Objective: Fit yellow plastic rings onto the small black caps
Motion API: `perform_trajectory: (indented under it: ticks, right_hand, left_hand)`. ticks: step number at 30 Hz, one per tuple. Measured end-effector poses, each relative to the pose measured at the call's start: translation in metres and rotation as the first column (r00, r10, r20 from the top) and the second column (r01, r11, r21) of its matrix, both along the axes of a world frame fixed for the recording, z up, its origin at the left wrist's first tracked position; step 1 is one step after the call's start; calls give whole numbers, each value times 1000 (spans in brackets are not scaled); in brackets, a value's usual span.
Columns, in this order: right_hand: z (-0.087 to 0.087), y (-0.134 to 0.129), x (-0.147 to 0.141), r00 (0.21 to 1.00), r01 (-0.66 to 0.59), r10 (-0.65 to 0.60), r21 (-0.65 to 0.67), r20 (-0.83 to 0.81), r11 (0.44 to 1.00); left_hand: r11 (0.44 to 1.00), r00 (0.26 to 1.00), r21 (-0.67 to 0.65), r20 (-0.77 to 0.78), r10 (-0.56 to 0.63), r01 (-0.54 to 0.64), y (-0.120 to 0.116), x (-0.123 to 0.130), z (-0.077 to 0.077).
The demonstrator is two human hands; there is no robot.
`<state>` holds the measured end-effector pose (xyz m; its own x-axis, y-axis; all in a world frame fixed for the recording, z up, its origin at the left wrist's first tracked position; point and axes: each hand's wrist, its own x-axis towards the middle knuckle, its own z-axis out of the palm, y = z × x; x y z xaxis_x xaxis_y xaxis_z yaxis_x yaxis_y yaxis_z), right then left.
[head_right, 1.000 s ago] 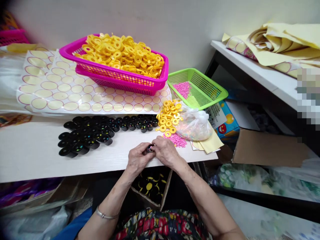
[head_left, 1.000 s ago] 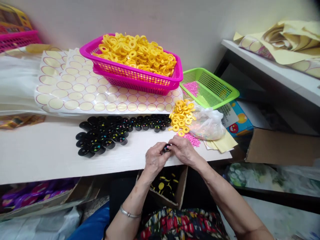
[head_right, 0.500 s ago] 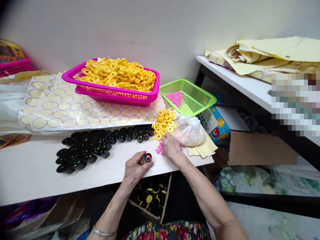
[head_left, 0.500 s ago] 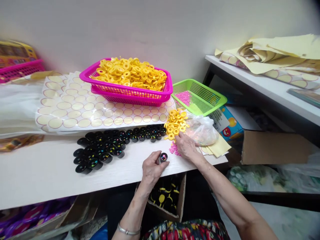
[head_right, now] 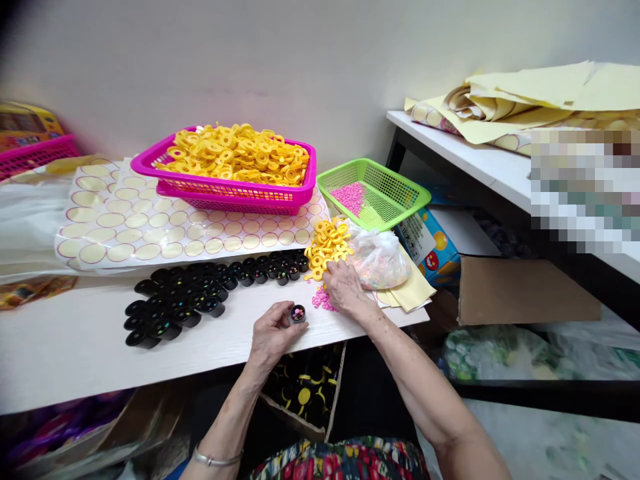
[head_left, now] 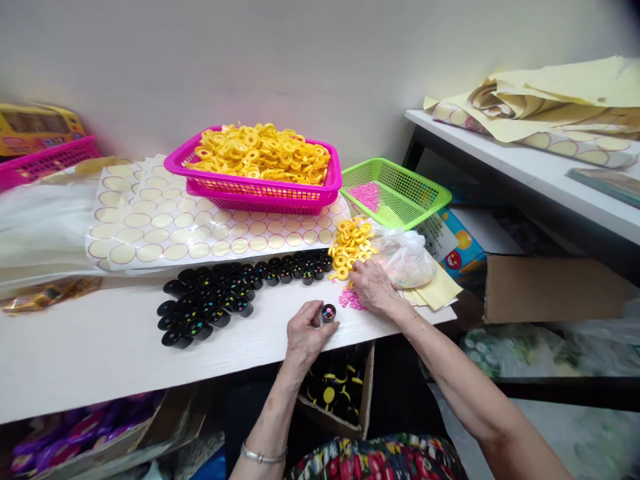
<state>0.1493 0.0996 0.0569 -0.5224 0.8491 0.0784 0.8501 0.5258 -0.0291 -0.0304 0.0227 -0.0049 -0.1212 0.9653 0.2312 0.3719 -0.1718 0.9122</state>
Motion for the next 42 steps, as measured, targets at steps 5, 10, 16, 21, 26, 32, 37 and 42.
perform_trajectory:
  ticks: [5, 10, 16, 21, 26, 32, 37, 42]
  right_hand:
    - [-3, 1, 2, 1000, -3, 3, 4, -21, 1000]
    - [-7, 3, 6, 987, 11, -6, 33, -160, 999]
    - [-15, -2, 8, 913, 35, 68, 244, -403, 969]
    - [-8, -34, -3, 828, -25, 261, 432, -496, 902]
    - [-7, -61, -16, 746, -90, 401, 516, -531, 852]
    - [-16, -58, -19, 616, -84, 431, 489, -659, 868]
    - [-30, -39, -16, 584, -14, 351, 423, -732, 906]
    - [-33, -19, -7, 656, 101, 213, 364, -724, 926]
  left_hand:
    - [1000, 1000, -6, 10, 13, -13, 0, 0, -1]
    - [1000, 999, 4, 47, 14, -14, 0, 0, 0]
    - [990, 960, 19, 249, 127, -137, -6, 0, 12]
    - [962, 852, -157, 448, 273, -225, -18, 14, 43]
    - [956, 764, -294, 619, 182, 10, -23, 32, 73]
    - [950, 659, -311, 708, 256, -35, -13, 35, 71]
    - [953, 610, -296, 744, 274, -67, 2, 37, 72]
    - [946, 624, -297, 718, 309, -126, 11, 28, 73]
